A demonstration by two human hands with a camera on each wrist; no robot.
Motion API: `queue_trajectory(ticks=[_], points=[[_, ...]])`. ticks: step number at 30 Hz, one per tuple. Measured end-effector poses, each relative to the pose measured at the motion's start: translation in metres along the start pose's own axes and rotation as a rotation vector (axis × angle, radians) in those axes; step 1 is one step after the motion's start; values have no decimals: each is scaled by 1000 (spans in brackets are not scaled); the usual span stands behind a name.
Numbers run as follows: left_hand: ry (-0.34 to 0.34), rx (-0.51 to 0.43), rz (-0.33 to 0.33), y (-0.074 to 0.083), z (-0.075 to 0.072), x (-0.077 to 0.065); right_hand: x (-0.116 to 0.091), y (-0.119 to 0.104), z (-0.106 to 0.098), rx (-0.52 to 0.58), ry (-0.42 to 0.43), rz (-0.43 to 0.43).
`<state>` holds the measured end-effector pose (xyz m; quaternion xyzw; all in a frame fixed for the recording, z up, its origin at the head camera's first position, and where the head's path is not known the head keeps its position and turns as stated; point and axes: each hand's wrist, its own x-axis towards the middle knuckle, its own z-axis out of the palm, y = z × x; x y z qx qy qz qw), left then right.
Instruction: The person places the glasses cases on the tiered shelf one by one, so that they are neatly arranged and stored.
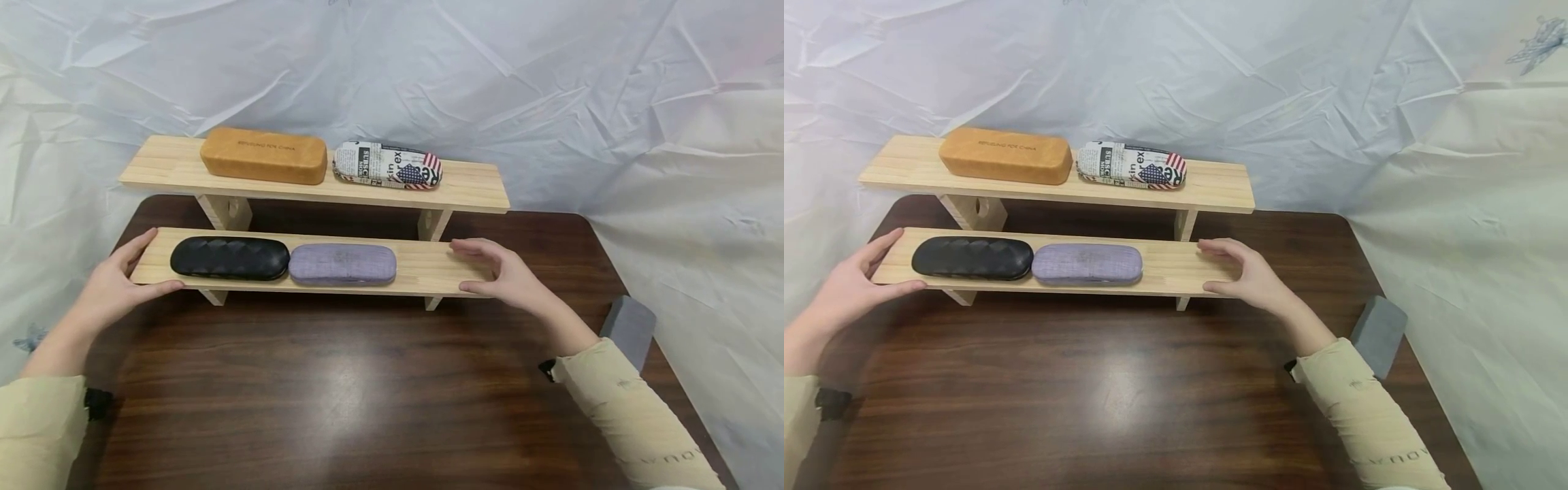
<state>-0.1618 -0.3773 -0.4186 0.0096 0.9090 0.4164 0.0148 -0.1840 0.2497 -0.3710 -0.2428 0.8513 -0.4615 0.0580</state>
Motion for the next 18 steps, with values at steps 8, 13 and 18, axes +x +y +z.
queue_trajectory(ticks=[8, 13, 18], points=[[-4, -3, -5, -1, -1, 0, -29, 8, -26, -42, 74, 30], [4, -13, 2, -2, -1, 0, -50, 14, -37, -98, 122, 58], [3, -8, -2, 0, 0, 0, -71, 20, -43, -132, 153, 119]])
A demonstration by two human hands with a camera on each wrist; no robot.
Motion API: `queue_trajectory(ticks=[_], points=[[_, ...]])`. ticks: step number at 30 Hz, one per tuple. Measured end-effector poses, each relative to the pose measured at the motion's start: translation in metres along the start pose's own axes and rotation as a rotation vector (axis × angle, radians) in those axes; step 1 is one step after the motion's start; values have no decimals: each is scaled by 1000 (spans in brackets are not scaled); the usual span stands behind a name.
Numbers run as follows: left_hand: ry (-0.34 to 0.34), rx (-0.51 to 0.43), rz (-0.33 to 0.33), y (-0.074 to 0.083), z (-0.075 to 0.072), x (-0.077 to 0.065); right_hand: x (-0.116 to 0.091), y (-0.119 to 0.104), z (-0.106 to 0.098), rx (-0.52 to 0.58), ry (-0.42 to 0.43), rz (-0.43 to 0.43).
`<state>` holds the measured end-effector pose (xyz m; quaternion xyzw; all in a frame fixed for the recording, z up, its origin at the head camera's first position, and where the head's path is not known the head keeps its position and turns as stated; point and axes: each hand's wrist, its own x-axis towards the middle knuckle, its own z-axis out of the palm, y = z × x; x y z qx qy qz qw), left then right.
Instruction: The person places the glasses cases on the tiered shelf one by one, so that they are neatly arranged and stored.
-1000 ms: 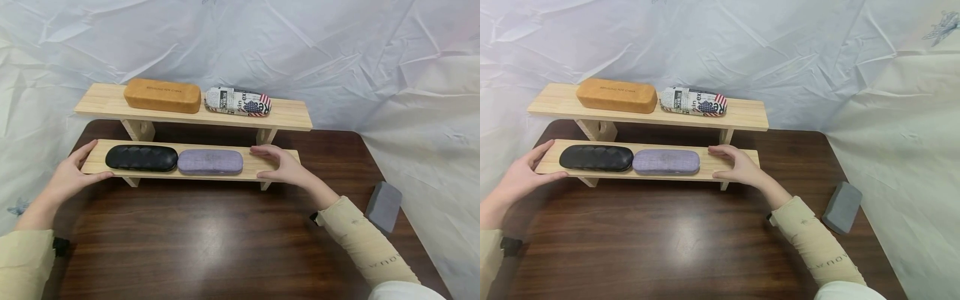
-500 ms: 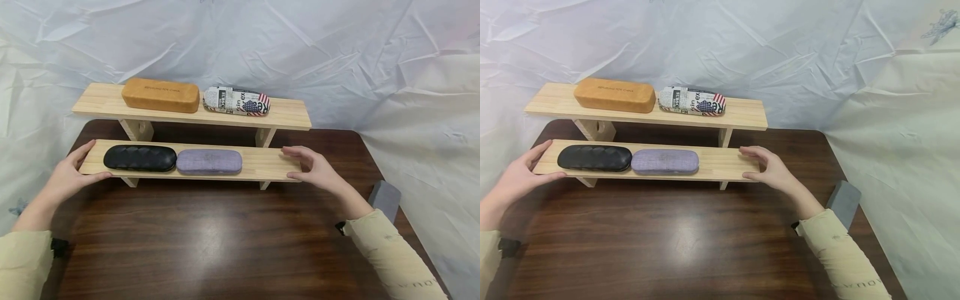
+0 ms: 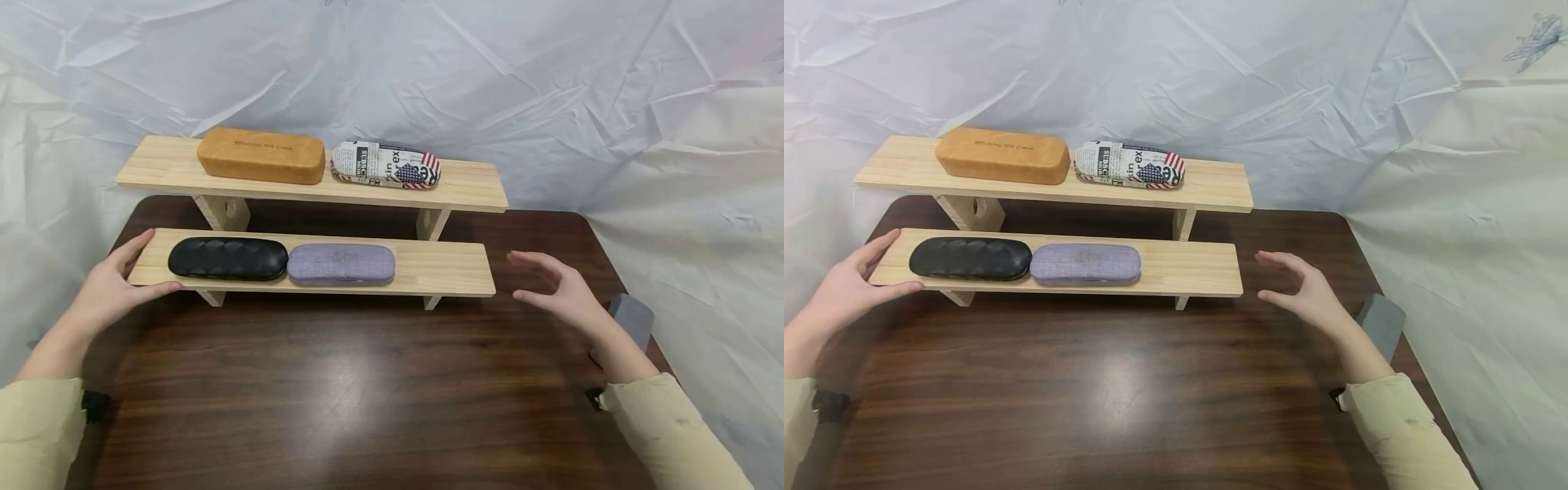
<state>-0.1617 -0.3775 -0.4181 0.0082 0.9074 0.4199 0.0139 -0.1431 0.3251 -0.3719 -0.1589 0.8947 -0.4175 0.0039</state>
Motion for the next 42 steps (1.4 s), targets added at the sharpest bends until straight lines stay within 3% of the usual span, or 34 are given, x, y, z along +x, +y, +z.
queue_trajectory(ticks=[14, 22, 26, 34, 38, 42], points=[[9, -17, 0, -1, 1, -1, -55, 30, -16, -99, 158, 119], [6, -13, -3, -3, 1, 0, -85, 37, -20, -81, 360, 257], [2, -5, -8, -3, 0, 0, -98, 40, -21, -76, 439, 376], [-3, 19, -16, -3, 0, 1, -113, 43, -19, 303, 698, 614], [-13, 17, -25, -3, 0, 1, -115, 43, -18, 312, 794, 720], [-11, 18, -27, -4, 0, 1, -116, 48, -16, 345, 845, 757]])
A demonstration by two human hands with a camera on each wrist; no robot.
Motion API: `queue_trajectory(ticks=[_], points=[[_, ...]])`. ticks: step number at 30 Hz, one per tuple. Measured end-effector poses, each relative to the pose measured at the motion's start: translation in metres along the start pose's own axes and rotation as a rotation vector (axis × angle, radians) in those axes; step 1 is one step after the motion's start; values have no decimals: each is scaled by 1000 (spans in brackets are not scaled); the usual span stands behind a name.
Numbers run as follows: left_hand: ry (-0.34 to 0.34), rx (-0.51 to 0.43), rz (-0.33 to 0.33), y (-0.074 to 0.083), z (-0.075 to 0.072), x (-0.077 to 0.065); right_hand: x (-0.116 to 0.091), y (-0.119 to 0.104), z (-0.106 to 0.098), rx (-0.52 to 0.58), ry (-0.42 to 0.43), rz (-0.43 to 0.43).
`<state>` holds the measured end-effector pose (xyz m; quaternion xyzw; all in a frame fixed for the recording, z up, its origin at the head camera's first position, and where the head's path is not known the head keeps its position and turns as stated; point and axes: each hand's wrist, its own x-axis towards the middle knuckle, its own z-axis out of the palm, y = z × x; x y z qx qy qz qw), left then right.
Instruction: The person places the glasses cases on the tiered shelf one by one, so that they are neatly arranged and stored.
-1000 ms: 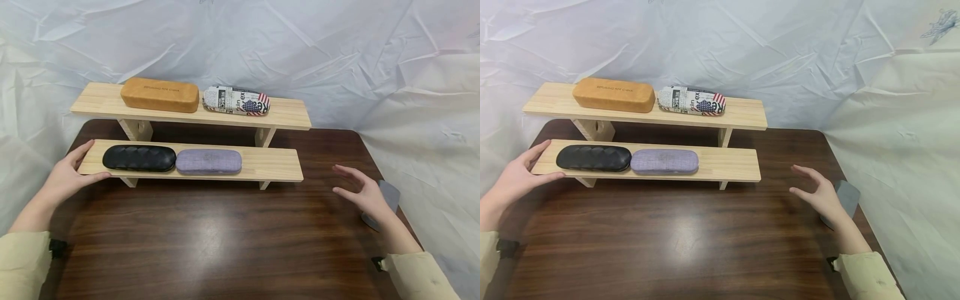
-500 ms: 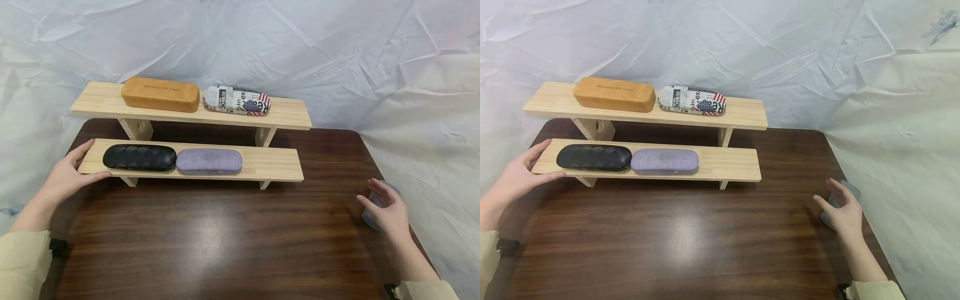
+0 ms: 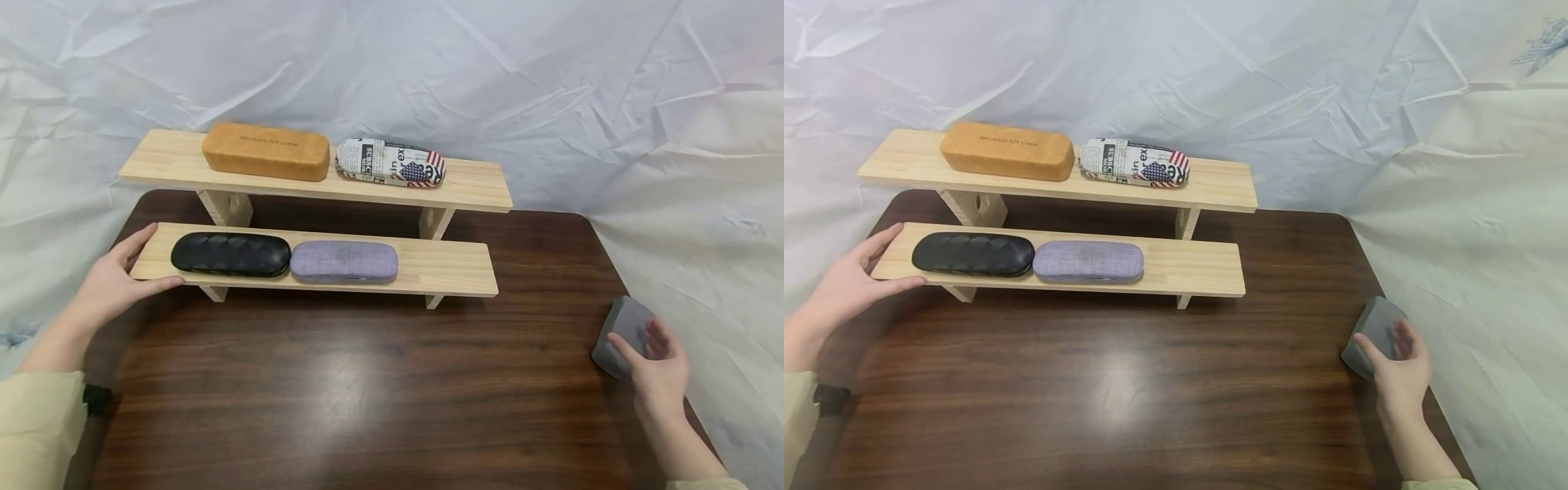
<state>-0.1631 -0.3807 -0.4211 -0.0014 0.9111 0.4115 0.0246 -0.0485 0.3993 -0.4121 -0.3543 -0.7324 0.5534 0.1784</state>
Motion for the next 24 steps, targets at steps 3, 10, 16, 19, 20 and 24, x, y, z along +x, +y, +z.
queue_trajectory(ticks=[3, 10, 16, 19, 20, 24], points=[[2, 1, 1, 1, 0, 0, 2, 5, 1, -14, 16, 6], [-2, 7, 2, 4, -1, 0, 10, 9, 1, -86, 37, 104], [3, 14, 8, 4, 1, 0, 20, 13, -1, -133, -17, 165], [4, 14, 9, 5, 1, -1, 26, 14, -1, -168, -56, 188], [3, 11, 10, 5, 1, -1, 28, 14, -2, -193, -67, 192], [1, 6, 14, 4, 1, -1, 32, 14, 0, -331, -109, 157]])
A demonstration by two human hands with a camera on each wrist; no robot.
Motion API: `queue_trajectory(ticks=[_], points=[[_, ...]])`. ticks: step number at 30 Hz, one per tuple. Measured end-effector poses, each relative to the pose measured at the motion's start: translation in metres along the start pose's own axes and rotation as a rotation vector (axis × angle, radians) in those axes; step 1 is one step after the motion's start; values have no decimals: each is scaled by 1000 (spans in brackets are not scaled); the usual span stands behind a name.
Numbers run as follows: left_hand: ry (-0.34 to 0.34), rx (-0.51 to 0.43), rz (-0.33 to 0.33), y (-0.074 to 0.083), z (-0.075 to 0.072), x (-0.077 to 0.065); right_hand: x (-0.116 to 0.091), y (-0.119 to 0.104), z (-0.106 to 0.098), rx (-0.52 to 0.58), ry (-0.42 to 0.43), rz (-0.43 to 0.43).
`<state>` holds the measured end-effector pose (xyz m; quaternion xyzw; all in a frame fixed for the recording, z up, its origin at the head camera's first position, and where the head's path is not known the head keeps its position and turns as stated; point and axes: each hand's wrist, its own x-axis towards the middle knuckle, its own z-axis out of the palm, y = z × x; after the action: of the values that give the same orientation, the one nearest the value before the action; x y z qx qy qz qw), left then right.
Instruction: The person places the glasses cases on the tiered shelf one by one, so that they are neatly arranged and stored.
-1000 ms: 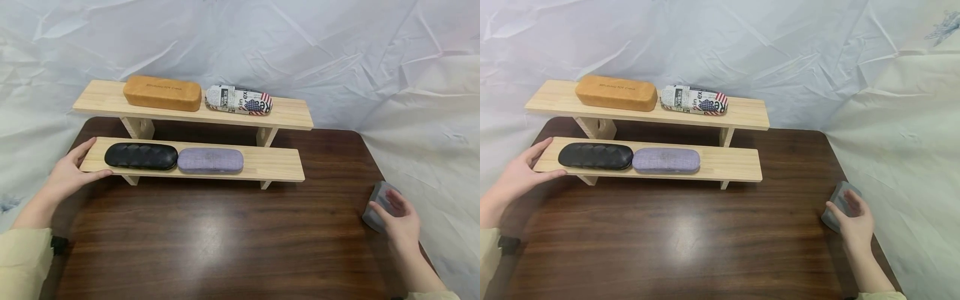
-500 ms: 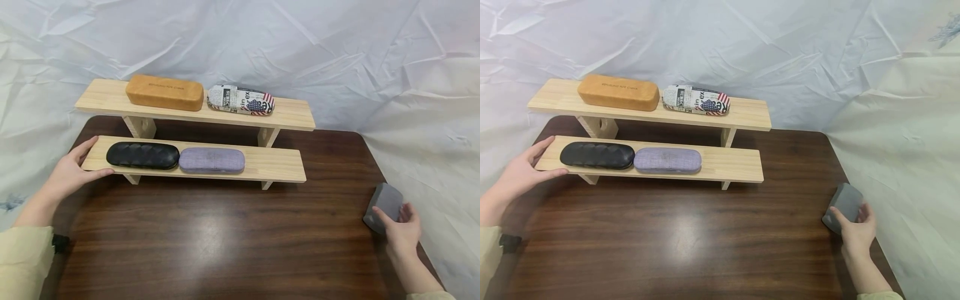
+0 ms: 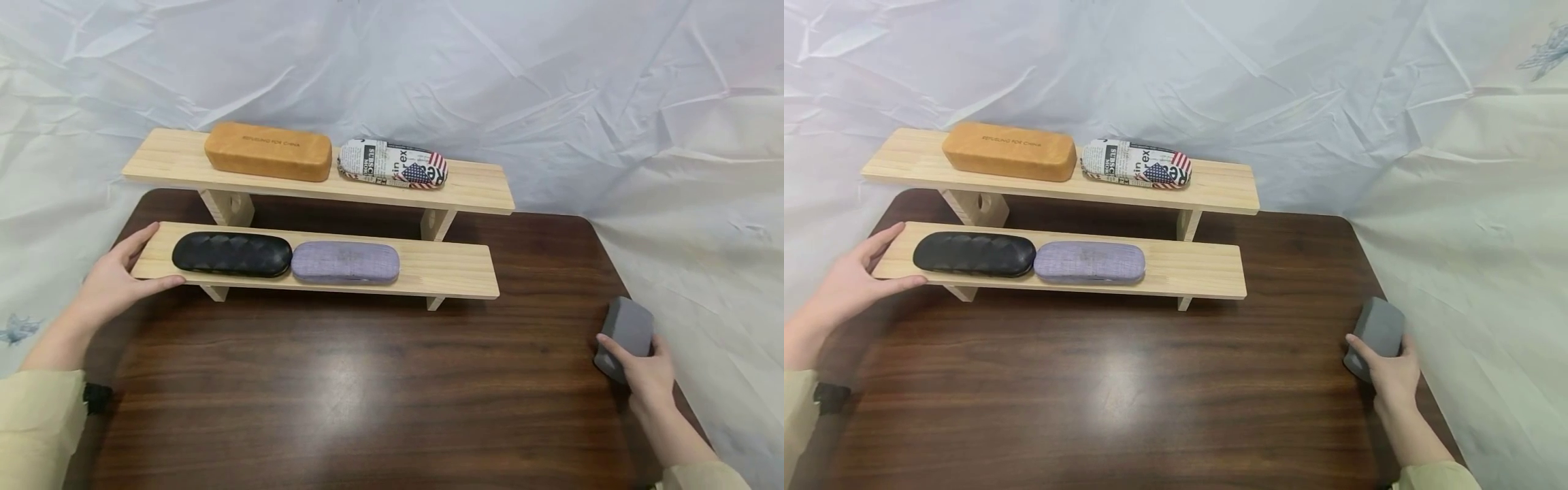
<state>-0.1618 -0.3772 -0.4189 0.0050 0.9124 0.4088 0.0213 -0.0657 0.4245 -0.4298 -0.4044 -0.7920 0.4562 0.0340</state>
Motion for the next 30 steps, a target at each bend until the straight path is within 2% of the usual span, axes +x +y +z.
queue_trajectory(ticks=[4, 8, 15, 19, 23, 26, 30], points=[[-5, -2, -3, -1, 0, 0, 1, -2, 2, -105, -9, -60], [-8, -6, -5, 0, 0, -1, 2, -4, 2, -125, -1, -81], [-4, -20, 4, 0, -1, 0, 6, -5, -6, -135, -16, -60], [-6, -25, 6, 0, -1, 1, 3, -11, -8, -172, -44, -99], [-4, -25, 7, -1, -1, 1, -1, -19, -9, -230, -60, -219], [-2, -29, 14, -1, -1, 1, -3, -24, -9, -274, -81, -369], [1, -34, 19, -2, 0, 1, -5, -32, -10, -283, -149, -578]])
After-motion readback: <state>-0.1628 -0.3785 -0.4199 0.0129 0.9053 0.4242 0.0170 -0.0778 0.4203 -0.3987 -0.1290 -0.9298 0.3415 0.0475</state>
